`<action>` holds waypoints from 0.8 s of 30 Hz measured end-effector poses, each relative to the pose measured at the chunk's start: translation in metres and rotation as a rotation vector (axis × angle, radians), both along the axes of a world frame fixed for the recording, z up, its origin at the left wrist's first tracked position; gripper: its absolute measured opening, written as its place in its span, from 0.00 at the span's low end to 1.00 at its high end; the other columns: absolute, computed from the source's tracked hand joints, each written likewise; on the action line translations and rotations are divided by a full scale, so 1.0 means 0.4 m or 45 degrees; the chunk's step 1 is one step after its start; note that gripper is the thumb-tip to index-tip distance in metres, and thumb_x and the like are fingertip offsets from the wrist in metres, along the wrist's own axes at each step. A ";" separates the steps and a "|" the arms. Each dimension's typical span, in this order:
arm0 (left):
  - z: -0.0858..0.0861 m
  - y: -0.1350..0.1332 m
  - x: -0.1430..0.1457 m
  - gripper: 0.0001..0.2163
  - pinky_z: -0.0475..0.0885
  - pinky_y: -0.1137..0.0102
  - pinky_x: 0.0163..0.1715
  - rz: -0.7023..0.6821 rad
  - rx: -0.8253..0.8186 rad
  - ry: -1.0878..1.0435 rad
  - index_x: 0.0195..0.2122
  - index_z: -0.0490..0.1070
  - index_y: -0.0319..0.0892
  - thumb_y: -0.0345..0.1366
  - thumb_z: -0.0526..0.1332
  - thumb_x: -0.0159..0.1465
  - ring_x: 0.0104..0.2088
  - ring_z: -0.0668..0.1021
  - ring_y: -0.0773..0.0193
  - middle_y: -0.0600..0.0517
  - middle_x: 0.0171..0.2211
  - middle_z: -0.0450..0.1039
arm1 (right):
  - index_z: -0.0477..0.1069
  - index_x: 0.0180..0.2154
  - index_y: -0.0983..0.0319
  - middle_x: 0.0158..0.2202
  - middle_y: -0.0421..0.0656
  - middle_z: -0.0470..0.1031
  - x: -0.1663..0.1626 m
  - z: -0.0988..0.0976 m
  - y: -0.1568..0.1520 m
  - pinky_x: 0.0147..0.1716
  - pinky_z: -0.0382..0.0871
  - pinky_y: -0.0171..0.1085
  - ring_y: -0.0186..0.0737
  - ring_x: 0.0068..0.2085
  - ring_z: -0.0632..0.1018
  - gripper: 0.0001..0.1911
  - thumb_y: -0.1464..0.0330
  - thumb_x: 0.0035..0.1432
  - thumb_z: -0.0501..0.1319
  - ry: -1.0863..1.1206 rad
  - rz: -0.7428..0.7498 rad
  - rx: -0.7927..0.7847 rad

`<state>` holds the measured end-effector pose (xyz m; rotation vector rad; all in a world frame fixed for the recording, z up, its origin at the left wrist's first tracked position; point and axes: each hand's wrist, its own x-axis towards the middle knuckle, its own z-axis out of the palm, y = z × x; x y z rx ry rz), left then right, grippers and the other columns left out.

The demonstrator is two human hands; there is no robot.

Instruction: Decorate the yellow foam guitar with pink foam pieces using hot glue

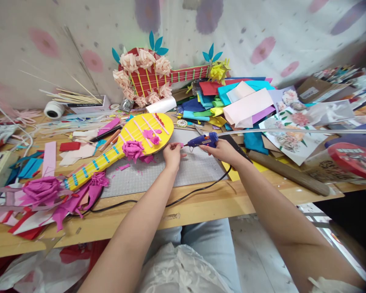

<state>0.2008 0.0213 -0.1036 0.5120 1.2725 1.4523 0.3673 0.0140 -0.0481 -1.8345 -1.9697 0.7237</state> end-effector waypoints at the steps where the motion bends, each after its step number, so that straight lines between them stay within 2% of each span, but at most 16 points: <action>1: 0.003 0.000 -0.001 0.03 0.77 0.75 0.25 0.003 -0.008 -0.004 0.27 0.69 0.38 0.25 0.61 0.53 0.30 0.76 0.71 0.53 0.27 0.69 | 0.68 0.18 0.62 0.20 0.43 0.71 0.002 0.001 0.000 0.26 0.62 0.36 0.37 0.25 0.72 0.24 0.49 0.51 0.58 0.000 0.013 -0.008; 4: 0.014 0.001 -0.007 0.04 0.77 0.74 0.27 0.007 -0.047 -0.058 0.25 0.68 0.38 0.24 0.61 0.53 0.32 0.76 0.69 0.53 0.28 0.70 | 0.68 0.19 0.62 0.18 0.42 0.70 0.014 0.003 0.000 0.24 0.61 0.35 0.36 0.22 0.70 0.24 0.48 0.51 0.59 0.009 0.038 -0.063; 7: 0.024 0.003 -0.015 0.05 0.78 0.71 0.30 -0.003 -0.080 -0.138 0.24 0.67 0.38 0.24 0.61 0.53 0.32 0.77 0.69 0.52 0.27 0.70 | 0.70 0.21 0.63 0.16 0.41 0.68 0.028 -0.001 0.005 0.23 0.61 0.35 0.34 0.20 0.69 0.24 0.49 0.51 0.59 0.074 -0.024 -0.076; 12: 0.028 -0.008 -0.022 0.04 0.77 0.70 0.32 -0.048 -0.114 -0.226 0.25 0.68 0.38 0.24 0.60 0.55 0.30 0.76 0.70 0.53 0.26 0.71 | 0.74 0.27 0.65 0.16 0.41 0.69 0.008 -0.043 0.040 0.23 0.63 0.34 0.35 0.20 0.70 0.23 0.51 0.55 0.57 0.297 -0.242 0.111; 16: 0.053 -0.047 -0.029 0.05 0.73 0.75 0.26 -0.218 -0.148 -0.272 0.27 0.68 0.38 0.24 0.63 0.53 0.28 0.76 0.70 0.52 0.26 0.73 | 0.73 0.31 0.65 0.22 0.44 0.75 -0.055 -0.083 0.079 0.28 0.67 0.35 0.37 0.24 0.75 0.18 0.55 0.56 0.58 0.322 -0.306 0.115; 20: 0.107 -0.095 -0.062 0.08 0.72 0.75 0.24 -0.457 -0.095 -0.276 0.29 0.67 0.39 0.26 0.66 0.51 0.28 0.77 0.68 0.52 0.27 0.74 | 0.72 0.31 0.64 0.27 0.48 0.77 -0.106 -0.109 0.100 0.35 0.69 0.39 0.43 0.31 0.78 0.17 0.57 0.58 0.57 0.164 -0.267 0.117; 24: 0.162 -0.105 -0.119 0.14 0.72 0.74 0.24 -0.508 0.040 -0.084 0.34 0.64 0.41 0.27 0.68 0.50 0.28 0.78 0.66 0.53 0.25 0.75 | 0.72 0.38 0.65 0.35 0.53 0.78 -0.119 -0.120 0.102 0.41 0.69 0.42 0.50 0.42 0.78 0.19 0.56 0.58 0.56 0.043 -0.272 0.131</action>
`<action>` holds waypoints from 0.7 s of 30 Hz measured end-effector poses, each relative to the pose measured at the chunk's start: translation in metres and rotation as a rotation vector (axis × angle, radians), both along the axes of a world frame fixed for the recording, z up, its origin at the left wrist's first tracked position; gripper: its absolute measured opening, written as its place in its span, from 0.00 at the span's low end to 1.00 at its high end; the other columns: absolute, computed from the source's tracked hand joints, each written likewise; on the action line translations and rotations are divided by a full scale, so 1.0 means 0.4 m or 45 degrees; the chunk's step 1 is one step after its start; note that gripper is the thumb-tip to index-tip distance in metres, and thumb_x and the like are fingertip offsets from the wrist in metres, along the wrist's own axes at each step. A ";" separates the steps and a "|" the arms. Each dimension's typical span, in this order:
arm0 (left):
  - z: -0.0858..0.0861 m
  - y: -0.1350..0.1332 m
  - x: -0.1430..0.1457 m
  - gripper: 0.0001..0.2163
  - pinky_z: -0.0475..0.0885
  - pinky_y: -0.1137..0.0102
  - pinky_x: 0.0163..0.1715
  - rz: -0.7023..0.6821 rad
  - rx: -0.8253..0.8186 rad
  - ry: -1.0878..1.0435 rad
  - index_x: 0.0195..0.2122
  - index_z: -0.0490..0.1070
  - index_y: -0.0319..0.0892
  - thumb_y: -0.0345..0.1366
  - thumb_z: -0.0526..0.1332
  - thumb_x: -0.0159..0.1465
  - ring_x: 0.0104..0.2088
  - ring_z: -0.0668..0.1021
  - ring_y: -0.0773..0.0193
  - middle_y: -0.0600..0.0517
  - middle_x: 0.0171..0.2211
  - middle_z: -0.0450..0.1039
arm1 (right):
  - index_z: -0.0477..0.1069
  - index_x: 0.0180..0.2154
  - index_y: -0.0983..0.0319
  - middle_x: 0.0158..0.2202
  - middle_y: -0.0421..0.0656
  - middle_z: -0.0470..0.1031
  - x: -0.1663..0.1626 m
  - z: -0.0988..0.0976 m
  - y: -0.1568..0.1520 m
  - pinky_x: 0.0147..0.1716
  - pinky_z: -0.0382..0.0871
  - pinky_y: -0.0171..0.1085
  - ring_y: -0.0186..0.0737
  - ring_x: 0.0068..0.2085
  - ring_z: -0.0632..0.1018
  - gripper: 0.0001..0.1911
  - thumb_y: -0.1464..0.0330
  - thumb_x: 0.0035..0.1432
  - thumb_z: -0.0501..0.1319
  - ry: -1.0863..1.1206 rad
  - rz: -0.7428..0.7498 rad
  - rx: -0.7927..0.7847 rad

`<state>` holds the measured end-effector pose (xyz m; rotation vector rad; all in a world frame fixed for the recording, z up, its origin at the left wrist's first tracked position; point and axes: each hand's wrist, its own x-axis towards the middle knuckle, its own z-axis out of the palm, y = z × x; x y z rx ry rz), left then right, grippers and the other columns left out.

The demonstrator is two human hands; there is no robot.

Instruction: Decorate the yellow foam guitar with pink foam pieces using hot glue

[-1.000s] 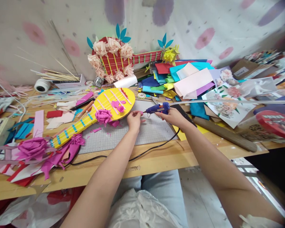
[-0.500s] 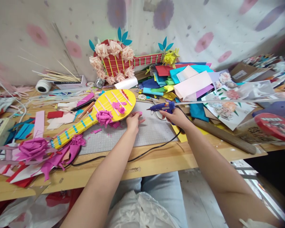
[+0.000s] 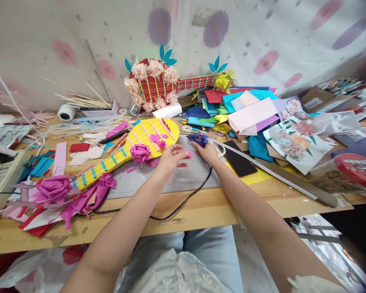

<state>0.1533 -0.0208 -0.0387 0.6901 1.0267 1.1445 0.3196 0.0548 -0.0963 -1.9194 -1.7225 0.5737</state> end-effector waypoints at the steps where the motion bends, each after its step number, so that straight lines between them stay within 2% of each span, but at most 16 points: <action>1: 0.012 0.005 -0.016 0.16 0.72 0.73 0.24 0.012 0.054 0.048 0.35 0.62 0.42 0.27 0.68 0.50 0.28 0.78 0.65 0.54 0.25 0.75 | 0.72 0.41 0.65 0.39 0.54 0.78 0.002 -0.001 -0.002 0.43 0.68 0.43 0.51 0.44 0.78 0.19 0.56 0.58 0.57 -0.023 0.006 0.003; 4: 0.045 0.029 -0.062 0.18 0.71 0.76 0.23 0.029 0.186 0.208 0.35 0.60 0.43 0.26 0.68 0.49 0.27 0.78 0.66 0.55 0.24 0.75 | 0.68 0.48 0.67 0.48 0.57 0.74 0.019 -0.002 -0.015 0.47 0.67 0.44 0.53 0.50 0.75 0.24 0.58 0.55 0.60 -0.097 0.060 0.042; 7: 0.074 0.055 -0.108 0.19 0.66 0.79 0.21 -0.010 0.310 0.423 0.35 0.61 0.44 0.25 0.69 0.47 0.22 0.75 0.70 0.57 0.24 0.75 | 0.66 0.50 0.67 0.49 0.57 0.73 0.049 0.008 -0.046 0.48 0.66 0.45 0.53 0.51 0.73 0.26 0.60 0.52 0.63 -0.168 0.082 0.089; 10: 0.091 0.079 -0.148 0.20 0.66 0.79 0.23 -0.132 0.411 0.603 0.35 0.62 0.44 0.23 0.69 0.45 0.22 0.76 0.70 0.57 0.23 0.75 | 0.67 0.45 0.65 0.45 0.55 0.74 0.072 0.036 -0.094 0.46 0.66 0.45 0.53 0.49 0.73 0.22 0.61 0.50 0.63 -0.304 0.066 0.040; 13: 0.094 0.106 -0.171 0.20 0.69 0.76 0.26 -0.312 0.462 0.686 0.34 0.63 0.44 0.22 0.69 0.44 0.25 0.79 0.65 0.56 0.22 0.75 | 0.68 0.35 0.61 0.36 0.47 0.75 0.059 0.077 -0.143 0.37 0.66 0.41 0.48 0.41 0.75 0.12 0.60 0.51 0.62 -0.313 0.164 -0.118; 16: 0.087 0.133 -0.175 0.23 0.70 0.74 0.28 -0.447 0.375 0.655 0.35 0.66 0.44 0.20 0.70 0.40 0.26 0.79 0.63 0.55 0.22 0.75 | 0.67 0.30 0.60 0.30 0.42 0.74 0.007 0.113 -0.157 0.33 0.64 0.38 0.40 0.33 0.74 0.09 0.61 0.52 0.61 -0.047 0.384 -0.100; 21: 0.094 0.153 -0.164 0.26 0.70 0.74 0.27 -0.574 0.256 0.629 0.37 0.69 0.44 0.19 0.70 0.36 0.24 0.79 0.62 0.54 0.20 0.75 | 0.68 0.36 0.61 0.33 0.41 0.73 -0.080 0.145 -0.096 0.31 0.67 0.35 0.35 0.33 0.73 0.12 0.63 0.50 0.62 0.697 0.692 0.046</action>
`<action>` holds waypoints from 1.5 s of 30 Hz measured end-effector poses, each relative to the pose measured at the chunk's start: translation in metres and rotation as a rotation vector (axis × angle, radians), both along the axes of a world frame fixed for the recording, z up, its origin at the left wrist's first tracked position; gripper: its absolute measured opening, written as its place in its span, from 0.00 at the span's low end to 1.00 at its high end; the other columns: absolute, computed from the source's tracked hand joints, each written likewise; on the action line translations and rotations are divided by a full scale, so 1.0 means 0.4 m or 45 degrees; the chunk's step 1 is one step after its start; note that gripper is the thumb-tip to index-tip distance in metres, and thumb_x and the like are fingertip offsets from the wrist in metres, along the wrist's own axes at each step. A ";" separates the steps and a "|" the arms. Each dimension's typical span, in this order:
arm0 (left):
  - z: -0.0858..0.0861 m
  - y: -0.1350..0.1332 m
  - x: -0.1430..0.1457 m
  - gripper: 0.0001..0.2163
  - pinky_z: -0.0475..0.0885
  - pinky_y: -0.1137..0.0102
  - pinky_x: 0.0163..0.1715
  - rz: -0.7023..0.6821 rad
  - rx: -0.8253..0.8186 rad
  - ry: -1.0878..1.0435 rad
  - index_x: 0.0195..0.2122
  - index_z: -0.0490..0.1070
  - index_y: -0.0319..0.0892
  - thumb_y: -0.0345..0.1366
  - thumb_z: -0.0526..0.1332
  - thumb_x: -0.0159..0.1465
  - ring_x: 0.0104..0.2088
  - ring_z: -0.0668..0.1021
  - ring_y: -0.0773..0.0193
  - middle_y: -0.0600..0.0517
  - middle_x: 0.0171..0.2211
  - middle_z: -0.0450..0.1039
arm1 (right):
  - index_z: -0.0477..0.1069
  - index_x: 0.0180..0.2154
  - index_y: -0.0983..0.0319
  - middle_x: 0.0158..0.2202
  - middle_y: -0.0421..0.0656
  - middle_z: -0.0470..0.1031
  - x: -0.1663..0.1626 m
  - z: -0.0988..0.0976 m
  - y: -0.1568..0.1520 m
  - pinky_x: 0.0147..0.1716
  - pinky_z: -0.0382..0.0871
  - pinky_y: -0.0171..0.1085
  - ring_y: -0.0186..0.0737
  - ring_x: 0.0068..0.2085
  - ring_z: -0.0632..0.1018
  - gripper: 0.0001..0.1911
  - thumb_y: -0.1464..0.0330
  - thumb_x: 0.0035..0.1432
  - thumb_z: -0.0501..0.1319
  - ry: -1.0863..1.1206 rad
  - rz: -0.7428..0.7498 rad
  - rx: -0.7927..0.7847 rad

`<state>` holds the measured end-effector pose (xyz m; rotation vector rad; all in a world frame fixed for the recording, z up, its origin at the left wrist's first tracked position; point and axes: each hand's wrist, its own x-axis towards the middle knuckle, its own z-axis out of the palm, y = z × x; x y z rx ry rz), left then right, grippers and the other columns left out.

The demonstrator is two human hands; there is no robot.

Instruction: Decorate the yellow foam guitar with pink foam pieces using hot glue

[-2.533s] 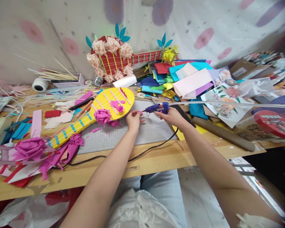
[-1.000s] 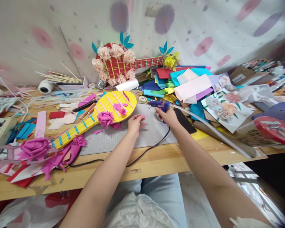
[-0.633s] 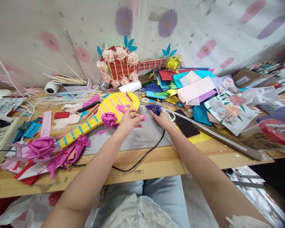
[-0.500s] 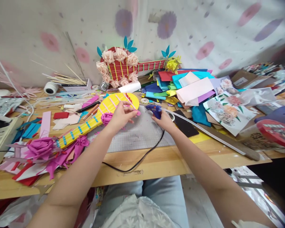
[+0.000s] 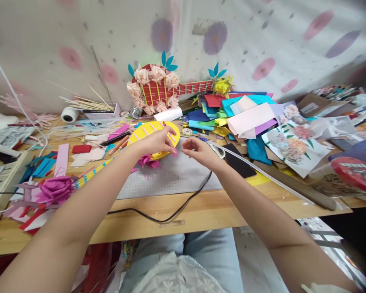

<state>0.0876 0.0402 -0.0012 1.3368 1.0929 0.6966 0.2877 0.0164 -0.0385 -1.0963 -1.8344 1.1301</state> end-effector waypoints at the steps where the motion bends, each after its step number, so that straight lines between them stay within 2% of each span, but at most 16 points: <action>1: 0.005 0.000 0.002 0.27 0.69 0.74 0.26 -0.021 -0.008 0.009 0.37 0.69 0.43 0.19 0.70 0.35 0.24 0.79 0.62 0.54 0.20 0.75 | 0.68 0.36 0.61 0.35 0.41 0.73 -0.009 0.003 0.014 0.32 0.67 0.35 0.35 0.34 0.73 0.12 0.63 0.49 0.63 0.086 0.074 -0.001; 5: 0.022 -0.005 0.002 0.28 0.65 0.77 0.20 -0.060 -0.017 0.089 0.36 0.70 0.43 0.19 0.70 0.32 0.20 0.76 0.64 0.55 0.18 0.75 | 0.72 0.37 0.61 0.35 0.41 0.74 -0.024 0.011 0.044 0.32 0.67 0.34 0.34 0.34 0.73 0.13 0.63 0.48 0.66 0.242 0.372 -0.075; 8: 0.025 -0.006 0.000 0.29 0.64 0.77 0.18 -0.081 -0.042 0.141 0.37 0.72 0.42 0.19 0.71 0.31 0.18 0.76 0.64 0.54 0.19 0.76 | 0.73 0.36 0.61 0.33 0.40 0.74 -0.026 0.013 0.045 0.33 0.67 0.34 0.34 0.34 0.73 0.12 0.62 0.49 0.67 0.297 0.483 -0.136; 15: 0.015 -0.007 0.004 0.27 0.58 0.77 0.14 -0.121 -0.152 0.092 0.38 0.73 0.41 0.20 0.71 0.33 0.14 0.72 0.67 0.52 0.19 0.75 | 0.73 0.30 0.63 0.29 0.39 0.75 -0.026 0.023 0.047 0.32 0.68 0.33 0.31 0.30 0.73 0.12 0.63 0.46 0.70 0.368 0.554 -0.230; 18: 0.007 -0.004 0.000 0.28 0.56 0.77 0.14 -0.202 -0.159 0.082 0.39 0.72 0.40 0.21 0.72 0.33 0.14 0.72 0.67 0.50 0.20 0.76 | 0.73 0.30 0.63 0.29 0.39 0.75 -0.025 0.026 0.048 0.33 0.69 0.33 0.31 0.31 0.74 0.13 0.63 0.45 0.70 0.350 0.583 -0.259; 24: -0.015 0.010 -0.013 0.28 0.62 0.75 0.20 -0.395 -0.135 0.098 0.43 0.71 0.40 0.28 0.73 0.37 0.21 0.76 0.64 0.50 0.23 0.76 | 0.72 0.31 0.63 0.29 0.38 0.75 -0.030 0.026 0.048 0.33 0.70 0.33 0.31 0.30 0.74 0.12 0.64 0.47 0.69 0.292 0.645 -0.259; 27: -0.005 0.016 -0.026 0.31 0.60 0.76 0.21 -0.547 -0.138 0.109 0.49 0.66 0.39 0.30 0.72 0.42 0.22 0.75 0.67 0.51 0.25 0.77 | 0.71 0.32 0.63 0.29 0.39 0.75 -0.030 0.026 0.049 0.34 0.71 0.35 0.32 0.31 0.74 0.10 0.65 0.49 0.67 0.250 0.664 -0.225; 29: 0.012 0.018 -0.042 0.32 0.59 0.76 0.21 -0.573 -0.131 0.120 0.52 0.63 0.40 0.32 0.71 0.45 0.22 0.73 0.69 0.51 0.27 0.78 | 0.70 0.32 0.63 0.29 0.39 0.74 -0.027 0.027 0.050 0.34 0.71 0.35 0.32 0.31 0.74 0.08 0.66 0.51 0.66 0.200 0.636 -0.156; 33: 0.050 0.022 -0.090 0.31 0.61 0.73 0.25 -0.408 -0.014 0.229 0.54 0.62 0.43 0.33 0.70 0.49 0.27 0.74 0.67 0.50 0.33 0.78 | 0.69 0.31 0.61 0.32 0.41 0.72 -0.026 0.027 0.050 0.32 0.70 0.36 0.34 0.31 0.73 0.02 0.70 0.55 0.60 -0.021 0.394 0.183; 36: 0.057 0.023 -0.116 0.23 0.63 0.71 0.28 -0.099 0.231 0.314 0.50 0.65 0.42 0.35 0.67 0.54 0.29 0.74 0.67 0.50 0.35 0.76 | 0.68 0.32 0.61 0.34 0.44 0.72 -0.034 0.013 0.045 0.35 0.69 0.38 0.38 0.35 0.73 0.04 0.74 0.56 0.56 -0.312 0.179 0.601; 38: 0.049 0.021 -0.120 0.17 0.64 0.70 0.31 0.157 0.381 0.313 0.46 0.66 0.40 0.33 0.65 0.56 0.30 0.73 0.67 0.50 0.35 0.75 | 0.68 0.33 0.61 0.36 0.47 0.72 -0.042 -0.003 0.041 0.38 0.67 0.39 0.41 0.39 0.73 0.07 0.75 0.59 0.53 -0.511 0.092 0.841; 40: 0.034 0.017 -0.118 0.13 0.66 0.69 0.33 0.355 0.478 0.298 0.42 0.67 0.39 0.30 0.63 0.56 0.30 0.73 0.68 0.50 0.34 0.73 | 0.69 0.35 0.62 0.38 0.49 0.72 -0.051 -0.022 0.038 0.38 0.67 0.40 0.43 0.41 0.72 0.08 0.74 0.61 0.51 -0.652 0.039 0.987; 42: 0.015 0.013 -0.116 0.12 0.67 0.68 0.33 0.446 0.539 0.309 0.40 0.67 0.40 0.29 0.63 0.54 0.29 0.73 0.68 0.51 0.34 0.72 | 0.69 0.36 0.61 0.38 0.50 0.73 -0.058 -0.040 0.037 0.38 0.66 0.39 0.43 0.41 0.72 0.09 0.72 0.63 0.50 -0.737 -0.002 1.077; 45: -0.018 0.007 -0.119 0.12 0.69 0.68 0.34 0.478 0.648 0.369 0.39 0.67 0.41 0.30 0.62 0.52 0.30 0.73 0.67 0.52 0.35 0.72 | 0.69 0.37 0.61 0.37 0.49 0.73 -0.064 -0.064 0.038 0.38 0.66 0.39 0.43 0.40 0.73 0.10 0.70 0.65 0.50 -0.779 -0.039 1.178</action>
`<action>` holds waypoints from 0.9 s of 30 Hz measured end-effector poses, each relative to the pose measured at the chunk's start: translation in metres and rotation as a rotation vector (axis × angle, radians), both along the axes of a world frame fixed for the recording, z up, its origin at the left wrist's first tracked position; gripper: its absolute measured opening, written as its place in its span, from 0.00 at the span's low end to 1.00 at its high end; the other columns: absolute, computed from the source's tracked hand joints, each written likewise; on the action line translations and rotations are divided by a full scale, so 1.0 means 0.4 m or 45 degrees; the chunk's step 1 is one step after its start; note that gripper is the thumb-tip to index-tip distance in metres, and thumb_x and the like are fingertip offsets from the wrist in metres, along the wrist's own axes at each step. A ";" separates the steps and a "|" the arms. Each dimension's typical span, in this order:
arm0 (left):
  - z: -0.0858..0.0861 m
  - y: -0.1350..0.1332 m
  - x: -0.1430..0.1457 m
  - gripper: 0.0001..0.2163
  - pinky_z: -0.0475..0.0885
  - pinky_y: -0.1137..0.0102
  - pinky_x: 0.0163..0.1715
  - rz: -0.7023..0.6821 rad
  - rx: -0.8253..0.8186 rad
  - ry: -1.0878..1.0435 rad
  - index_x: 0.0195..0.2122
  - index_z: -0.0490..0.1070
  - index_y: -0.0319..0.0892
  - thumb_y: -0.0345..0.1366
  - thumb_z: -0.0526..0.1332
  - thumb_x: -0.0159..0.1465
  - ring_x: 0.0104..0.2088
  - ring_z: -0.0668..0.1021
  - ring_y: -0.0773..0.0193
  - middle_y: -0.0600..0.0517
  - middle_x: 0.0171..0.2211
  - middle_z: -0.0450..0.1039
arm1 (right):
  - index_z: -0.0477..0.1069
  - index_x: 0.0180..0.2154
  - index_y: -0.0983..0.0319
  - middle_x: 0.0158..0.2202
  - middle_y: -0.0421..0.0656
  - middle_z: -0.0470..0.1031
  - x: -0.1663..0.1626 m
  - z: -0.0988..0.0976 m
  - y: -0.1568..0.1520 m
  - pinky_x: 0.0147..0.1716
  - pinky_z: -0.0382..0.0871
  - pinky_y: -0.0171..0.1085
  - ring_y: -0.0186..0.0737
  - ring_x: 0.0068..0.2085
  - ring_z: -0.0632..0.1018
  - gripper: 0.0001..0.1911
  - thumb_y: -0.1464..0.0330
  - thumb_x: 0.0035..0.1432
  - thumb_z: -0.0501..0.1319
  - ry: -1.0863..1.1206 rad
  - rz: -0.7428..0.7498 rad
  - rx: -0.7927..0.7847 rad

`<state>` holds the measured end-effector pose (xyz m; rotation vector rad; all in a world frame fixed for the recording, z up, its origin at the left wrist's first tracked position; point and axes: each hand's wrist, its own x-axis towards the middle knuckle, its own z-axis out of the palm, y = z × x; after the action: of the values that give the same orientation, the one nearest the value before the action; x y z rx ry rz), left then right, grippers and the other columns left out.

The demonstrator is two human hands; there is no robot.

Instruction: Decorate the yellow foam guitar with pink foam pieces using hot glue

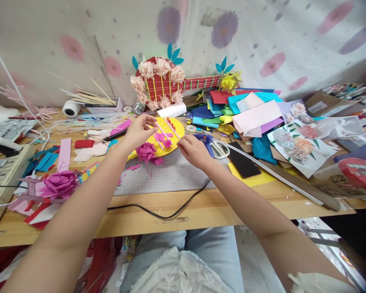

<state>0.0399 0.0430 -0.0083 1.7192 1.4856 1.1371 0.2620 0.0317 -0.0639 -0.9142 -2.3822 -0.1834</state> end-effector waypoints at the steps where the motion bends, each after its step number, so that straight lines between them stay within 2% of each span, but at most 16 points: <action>1: -0.010 -0.002 -0.002 0.12 0.69 0.68 0.35 0.001 0.037 0.032 0.39 0.67 0.41 0.31 0.62 0.52 0.31 0.73 0.67 0.51 0.36 0.72 | 0.69 0.37 0.61 0.37 0.49 0.73 -0.002 -0.007 0.001 0.38 0.67 0.39 0.43 0.39 0.73 0.10 0.71 0.65 0.50 0.003 0.001 0.029; 6: -0.048 -0.022 -0.002 0.14 0.71 0.65 0.42 -0.022 0.168 0.233 0.41 0.66 0.42 0.32 0.61 0.52 0.43 0.74 0.62 0.49 0.44 0.71 | 0.70 0.37 0.61 0.37 0.48 0.74 -0.010 -0.034 0.006 0.37 0.66 0.38 0.42 0.39 0.73 0.10 0.72 0.64 0.51 0.019 0.001 0.142; 10: -0.060 -0.040 0.011 0.17 0.66 0.61 0.52 -0.048 0.249 0.356 0.43 0.65 0.42 0.31 0.60 0.51 0.51 0.71 0.59 0.48 0.48 0.70 | 0.70 0.38 0.61 0.37 0.48 0.73 -0.018 -0.043 0.010 0.38 0.66 0.39 0.42 0.40 0.72 0.10 0.72 0.64 0.51 -0.005 0.004 0.140; 17: -0.064 -0.058 0.024 0.17 0.64 0.60 0.54 -0.072 0.236 0.462 0.43 0.63 0.44 0.31 0.59 0.52 0.52 0.70 0.57 0.48 0.48 0.69 | 0.70 0.39 0.62 0.37 0.48 0.73 -0.028 -0.043 0.014 0.39 0.65 0.38 0.42 0.40 0.72 0.09 0.72 0.64 0.51 -0.065 0.025 0.119; 22: -0.086 -0.066 0.049 0.23 0.62 0.57 0.56 -0.126 0.299 0.628 0.47 0.61 0.43 0.33 0.63 0.49 0.55 0.66 0.52 0.45 0.50 0.65 | 0.70 0.38 0.63 0.37 0.49 0.73 -0.032 -0.047 0.014 0.38 0.65 0.38 0.42 0.40 0.71 0.10 0.72 0.64 0.50 -0.084 0.039 0.127; 27: -0.112 -0.070 0.094 0.26 0.59 0.54 0.59 0.025 0.386 0.705 0.50 0.60 0.42 0.34 0.64 0.50 0.58 0.64 0.48 0.42 0.54 0.61 | 0.70 0.37 0.63 0.37 0.50 0.73 -0.038 -0.042 0.012 0.38 0.65 0.39 0.43 0.39 0.71 0.10 0.71 0.64 0.50 -0.062 0.031 0.071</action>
<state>0.0776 0.0150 -0.0531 2.3745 1.7090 0.9761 0.2466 0.0366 -0.0809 -0.8640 -2.4194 -0.2639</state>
